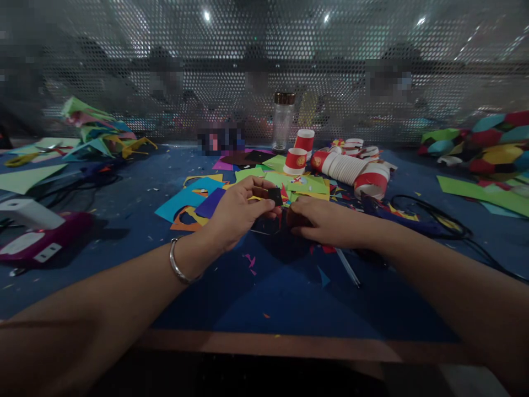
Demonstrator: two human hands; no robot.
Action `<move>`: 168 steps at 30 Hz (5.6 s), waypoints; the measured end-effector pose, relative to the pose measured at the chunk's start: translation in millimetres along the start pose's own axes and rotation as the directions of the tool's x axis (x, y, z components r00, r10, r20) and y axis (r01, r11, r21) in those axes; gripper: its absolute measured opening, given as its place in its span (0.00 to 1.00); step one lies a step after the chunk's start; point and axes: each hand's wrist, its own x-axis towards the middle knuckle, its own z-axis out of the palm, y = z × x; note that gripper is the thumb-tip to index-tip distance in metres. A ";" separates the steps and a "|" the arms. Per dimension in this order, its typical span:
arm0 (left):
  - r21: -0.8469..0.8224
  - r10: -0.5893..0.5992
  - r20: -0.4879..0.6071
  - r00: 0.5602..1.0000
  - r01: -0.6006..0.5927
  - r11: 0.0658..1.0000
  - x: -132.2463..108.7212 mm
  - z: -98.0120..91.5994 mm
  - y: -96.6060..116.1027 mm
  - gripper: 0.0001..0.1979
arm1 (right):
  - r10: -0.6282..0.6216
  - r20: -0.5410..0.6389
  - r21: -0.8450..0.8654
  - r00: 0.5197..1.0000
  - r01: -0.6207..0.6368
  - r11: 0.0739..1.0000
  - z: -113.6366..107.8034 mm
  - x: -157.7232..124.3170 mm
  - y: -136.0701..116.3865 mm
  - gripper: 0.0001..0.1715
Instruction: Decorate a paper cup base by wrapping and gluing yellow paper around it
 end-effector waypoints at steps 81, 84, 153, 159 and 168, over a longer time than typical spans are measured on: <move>0.622 0.855 0.211 0.473 -0.740 0.256 -12.3 -7.4 -1.9 0.11 | 0.307 -0.228 0.843 0.924 0.029 0.538 2.6 -18.6 -2.5 0.29; 0.644 0.860 0.280 0.426 -0.748 0.160 -15.8 -6.2 -0.2 0.12 | 0.274 -0.171 0.894 0.946 0.032 0.448 2.4 -19.8 -8.9 0.29; -0.067 -0.105 0.006 0.994 0.106 0.992 -7.8 0.7 1.1 0.04 | 0.410 -0.641 0.053 0.649 -0.496 0.867 -20.7 -126.1 28.7 0.14; -0.081 -0.113 0.044 0.993 0.116 0.990 -7.8 3.1 -3.7 0.06 | 0.244 -0.612 0.080 0.753 -0.248 0.966 -3.3 -114.1 -4.0 0.10; -0.057 -0.194 0.046 0.980 0.196 0.979 -11.8 9.1 0.8 0.06 | -0.056 -0.604 -0.068 0.795 0.018 0.998 16.8 -103.5 -11.2 0.05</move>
